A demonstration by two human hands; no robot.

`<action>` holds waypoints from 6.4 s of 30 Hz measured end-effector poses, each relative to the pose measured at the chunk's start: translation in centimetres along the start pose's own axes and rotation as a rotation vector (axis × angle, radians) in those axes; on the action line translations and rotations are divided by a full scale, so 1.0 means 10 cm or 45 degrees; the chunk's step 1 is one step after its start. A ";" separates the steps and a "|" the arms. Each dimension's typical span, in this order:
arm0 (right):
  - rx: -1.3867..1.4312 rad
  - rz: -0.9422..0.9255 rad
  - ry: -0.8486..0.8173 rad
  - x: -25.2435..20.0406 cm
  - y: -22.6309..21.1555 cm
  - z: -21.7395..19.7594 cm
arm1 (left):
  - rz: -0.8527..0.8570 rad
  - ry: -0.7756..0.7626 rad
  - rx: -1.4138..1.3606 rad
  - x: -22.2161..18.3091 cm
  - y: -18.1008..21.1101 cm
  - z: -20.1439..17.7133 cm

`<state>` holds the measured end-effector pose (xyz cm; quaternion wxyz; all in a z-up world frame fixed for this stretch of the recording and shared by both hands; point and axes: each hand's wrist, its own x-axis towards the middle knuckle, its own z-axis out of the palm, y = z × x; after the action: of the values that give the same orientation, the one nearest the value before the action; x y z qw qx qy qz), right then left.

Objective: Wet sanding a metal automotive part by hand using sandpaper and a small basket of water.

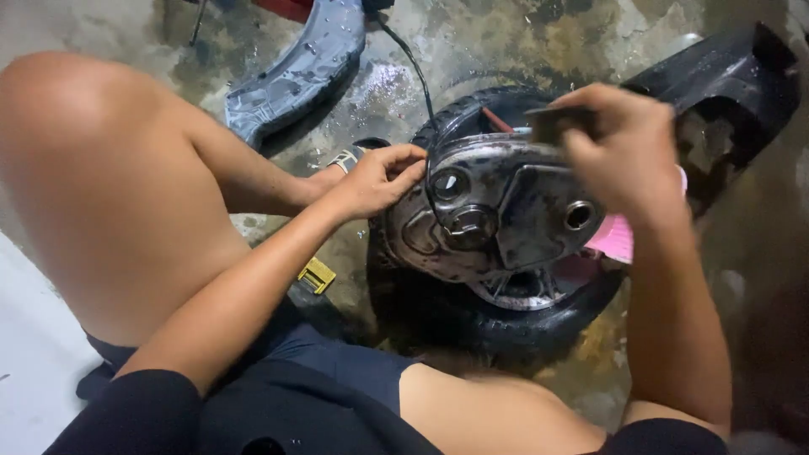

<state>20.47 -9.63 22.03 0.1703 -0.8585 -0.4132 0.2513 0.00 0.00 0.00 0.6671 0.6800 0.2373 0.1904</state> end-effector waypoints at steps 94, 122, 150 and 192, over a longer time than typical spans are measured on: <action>0.068 -1.071 0.784 0.52 1.23 1.05 | 0.309 -0.024 -0.129 1.20 0.36 0.57; -0.385 -0.977 0.400 -0.25 1.83 1.23 | 0.296 0.365 0.715 0.82 0.47 0.62; -0.736 -1.138 0.226 -0.15 2.08 1.33 | 0.382 0.414 0.731 0.81 0.51 0.58; -0.891 -0.218 0.339 -0.76 1.83 1.30 | 0.391 0.286 0.826 0.82 0.55 0.65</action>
<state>20.43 -25.55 4.45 -0.0603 -0.8523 -0.5185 -0.0339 10.81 -0.57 4.72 0.3503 0.8586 0.2524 0.2765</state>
